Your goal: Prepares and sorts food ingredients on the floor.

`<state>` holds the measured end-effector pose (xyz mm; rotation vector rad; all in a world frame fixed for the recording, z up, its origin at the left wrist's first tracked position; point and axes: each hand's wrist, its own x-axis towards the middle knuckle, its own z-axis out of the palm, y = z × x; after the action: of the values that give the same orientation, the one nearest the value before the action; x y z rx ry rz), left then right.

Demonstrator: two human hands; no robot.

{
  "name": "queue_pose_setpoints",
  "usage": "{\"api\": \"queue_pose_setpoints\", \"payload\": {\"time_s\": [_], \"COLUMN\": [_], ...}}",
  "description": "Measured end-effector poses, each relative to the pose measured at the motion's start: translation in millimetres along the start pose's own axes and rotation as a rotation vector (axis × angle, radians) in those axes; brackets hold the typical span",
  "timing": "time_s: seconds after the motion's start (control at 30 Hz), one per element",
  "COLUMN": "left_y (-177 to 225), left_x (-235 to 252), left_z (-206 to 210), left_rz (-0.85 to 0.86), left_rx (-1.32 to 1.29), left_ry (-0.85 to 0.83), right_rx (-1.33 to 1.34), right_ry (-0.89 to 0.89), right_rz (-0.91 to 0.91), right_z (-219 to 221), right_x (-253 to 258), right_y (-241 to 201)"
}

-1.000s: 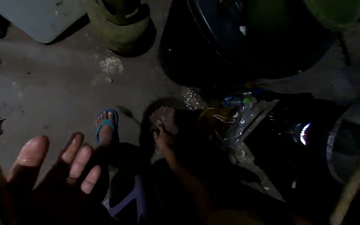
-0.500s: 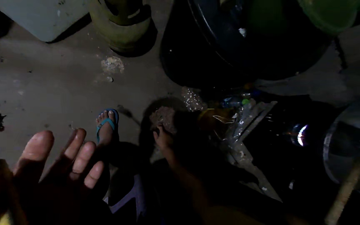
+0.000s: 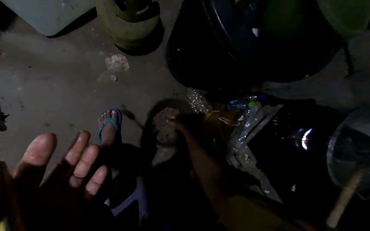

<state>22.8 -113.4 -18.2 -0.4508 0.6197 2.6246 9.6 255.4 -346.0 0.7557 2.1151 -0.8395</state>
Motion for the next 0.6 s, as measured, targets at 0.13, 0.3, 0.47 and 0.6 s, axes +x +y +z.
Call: {"api": "queue_pose_setpoints", "payload": {"time_s": [0.13, 0.3, 0.47, 0.6], "left_y": [-2, -3, -5, -4], "left_x": [-1, 7, 5, 9], "left_z": [-1, 7, 14, 21], "left_rz": [-0.007, -0.014, -0.054, -0.054], "left_rx": [-0.013, 0.0, 0.051, 0.013], "left_ry": [-0.022, 0.048, 0.104, 0.121], "right_rx": [0.223, -0.206, 0.18, -0.172], "right_ry": [0.165, 0.137, 0.03, 0.061], "right_rz": [0.0, 0.035, 0.121, -0.007], "right_z": [1, 80, 35, 54], "right_x": [-2, -58, -51, -57], "right_y": [-17, -13, -28, -29]}}
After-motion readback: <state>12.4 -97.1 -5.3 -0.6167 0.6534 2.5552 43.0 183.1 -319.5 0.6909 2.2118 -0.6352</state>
